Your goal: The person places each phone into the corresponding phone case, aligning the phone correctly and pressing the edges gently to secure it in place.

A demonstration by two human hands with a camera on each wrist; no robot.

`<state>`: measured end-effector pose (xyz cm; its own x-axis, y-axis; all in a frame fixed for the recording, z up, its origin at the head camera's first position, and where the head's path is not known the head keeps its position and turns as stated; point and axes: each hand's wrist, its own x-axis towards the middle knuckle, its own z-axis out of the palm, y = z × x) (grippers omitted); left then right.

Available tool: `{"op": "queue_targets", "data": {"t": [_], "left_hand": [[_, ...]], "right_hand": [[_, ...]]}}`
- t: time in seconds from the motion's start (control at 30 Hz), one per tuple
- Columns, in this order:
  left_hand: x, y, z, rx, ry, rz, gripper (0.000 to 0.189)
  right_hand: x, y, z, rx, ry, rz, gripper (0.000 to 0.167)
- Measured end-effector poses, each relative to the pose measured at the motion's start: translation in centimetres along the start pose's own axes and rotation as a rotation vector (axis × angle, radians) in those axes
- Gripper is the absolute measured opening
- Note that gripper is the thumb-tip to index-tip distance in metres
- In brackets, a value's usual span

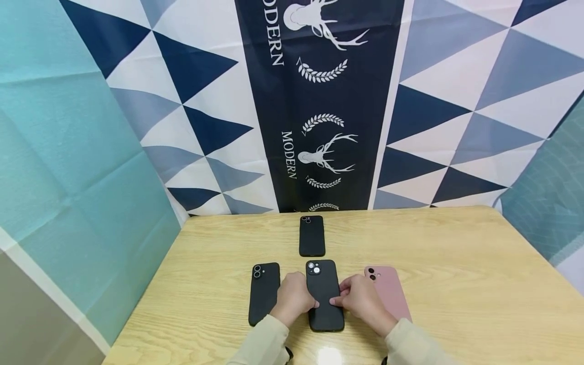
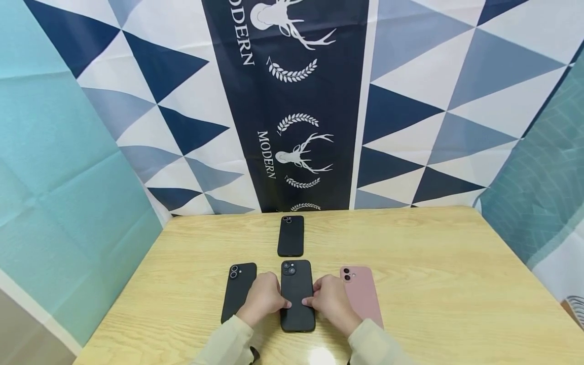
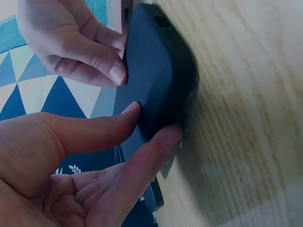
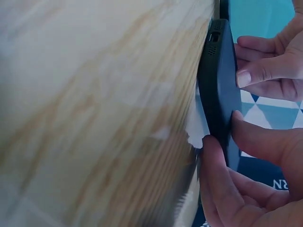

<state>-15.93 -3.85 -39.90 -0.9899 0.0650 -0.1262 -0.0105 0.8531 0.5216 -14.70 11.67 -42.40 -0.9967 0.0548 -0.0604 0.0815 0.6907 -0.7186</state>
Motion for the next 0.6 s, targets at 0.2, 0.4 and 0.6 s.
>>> {"op": "queue_targets", "data": {"t": [0.2, 0.4, 0.6], "left_hand": [[0.43, 0.14, 0.27, -0.001, -0.014, 0.001, 0.045], [0.62, 0.18, 0.46, 0.02, 0.01, 0.01, 0.047], [0.7, -0.01, 0.69, 0.017, 0.01, 0.012, 0.047]], "right_hand": [[-0.39, -0.4, 0.07, -0.038, -0.003, 0.04, 0.022], [-0.58, -0.6, 0.17, -0.058, 0.013, 0.053, 0.018], [-0.57, -0.62, 0.25, -0.08, 0.014, 0.032, 0.016]]}}
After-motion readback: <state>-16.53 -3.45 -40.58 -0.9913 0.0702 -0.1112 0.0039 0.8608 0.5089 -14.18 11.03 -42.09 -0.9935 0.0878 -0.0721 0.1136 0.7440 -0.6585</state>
